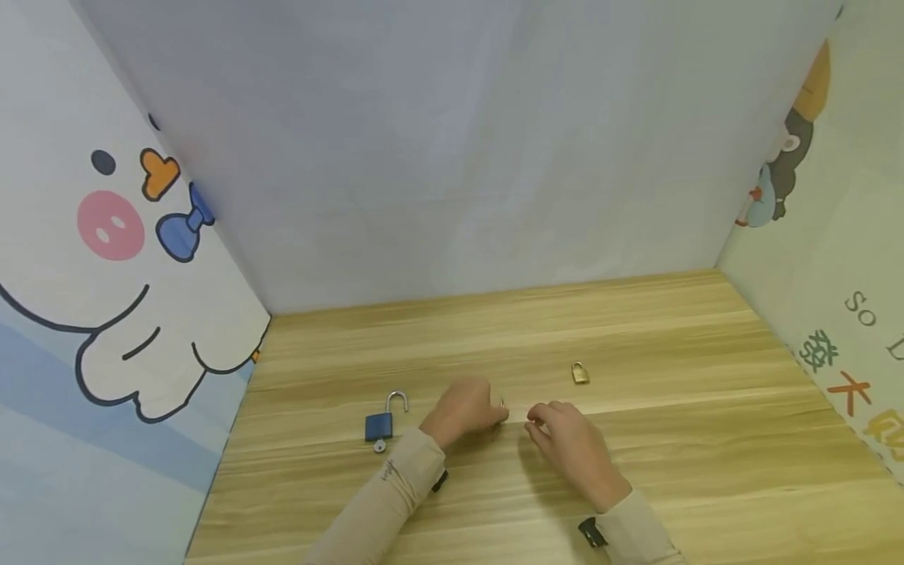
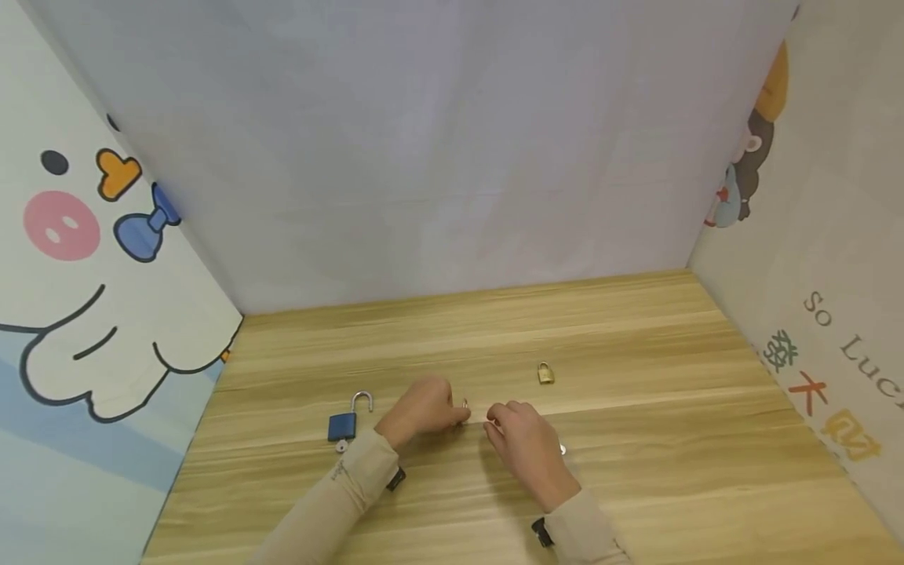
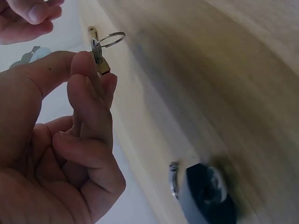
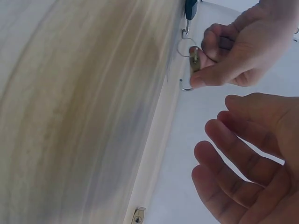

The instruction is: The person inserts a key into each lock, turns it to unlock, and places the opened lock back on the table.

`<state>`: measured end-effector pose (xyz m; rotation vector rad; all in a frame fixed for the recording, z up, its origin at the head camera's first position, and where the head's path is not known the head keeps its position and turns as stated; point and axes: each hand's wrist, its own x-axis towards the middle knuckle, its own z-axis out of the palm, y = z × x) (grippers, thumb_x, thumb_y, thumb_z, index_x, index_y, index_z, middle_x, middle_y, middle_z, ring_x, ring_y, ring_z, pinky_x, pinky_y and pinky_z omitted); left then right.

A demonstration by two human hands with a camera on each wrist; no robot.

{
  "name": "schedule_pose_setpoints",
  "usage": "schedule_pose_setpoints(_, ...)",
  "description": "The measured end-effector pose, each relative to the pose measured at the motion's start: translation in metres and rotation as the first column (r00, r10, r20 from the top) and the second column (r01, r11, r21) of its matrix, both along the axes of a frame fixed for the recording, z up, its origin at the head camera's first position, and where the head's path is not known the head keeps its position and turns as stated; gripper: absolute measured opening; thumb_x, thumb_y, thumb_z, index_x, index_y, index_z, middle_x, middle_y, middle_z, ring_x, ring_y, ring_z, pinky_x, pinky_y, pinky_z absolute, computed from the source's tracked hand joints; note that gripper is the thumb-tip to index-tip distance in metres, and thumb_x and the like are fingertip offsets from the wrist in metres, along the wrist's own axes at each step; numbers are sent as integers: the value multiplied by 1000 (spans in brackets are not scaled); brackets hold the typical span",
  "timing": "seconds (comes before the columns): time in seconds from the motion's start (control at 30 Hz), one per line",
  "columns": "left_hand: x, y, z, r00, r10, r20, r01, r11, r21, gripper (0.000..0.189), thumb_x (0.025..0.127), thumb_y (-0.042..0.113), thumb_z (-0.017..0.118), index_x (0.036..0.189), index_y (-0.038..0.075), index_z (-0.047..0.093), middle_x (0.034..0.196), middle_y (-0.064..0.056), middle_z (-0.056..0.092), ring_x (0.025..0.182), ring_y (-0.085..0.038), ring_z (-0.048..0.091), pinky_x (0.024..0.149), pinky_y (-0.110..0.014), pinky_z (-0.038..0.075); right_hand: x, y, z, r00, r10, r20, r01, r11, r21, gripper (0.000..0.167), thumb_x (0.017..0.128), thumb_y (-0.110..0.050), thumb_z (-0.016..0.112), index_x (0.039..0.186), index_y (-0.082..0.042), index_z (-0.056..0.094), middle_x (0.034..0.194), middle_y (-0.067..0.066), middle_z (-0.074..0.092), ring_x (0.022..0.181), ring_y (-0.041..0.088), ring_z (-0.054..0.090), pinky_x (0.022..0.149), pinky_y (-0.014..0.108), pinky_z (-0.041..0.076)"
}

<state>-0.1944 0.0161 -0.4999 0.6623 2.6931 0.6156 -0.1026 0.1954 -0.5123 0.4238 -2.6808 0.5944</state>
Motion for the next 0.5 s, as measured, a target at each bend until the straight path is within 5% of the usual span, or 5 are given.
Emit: schedule_pose_setpoints(0.5,-2,5,-19,998,55,-14,-56,996,-71,44,89,25,66,52,15,45,43,8,32,38,-7,29,38,-22,24,4,10,1,995,-38,91,40,999,-26,10,86,-14,79,88,-11,70,79,-3,67,69,10,60,57,25,49)
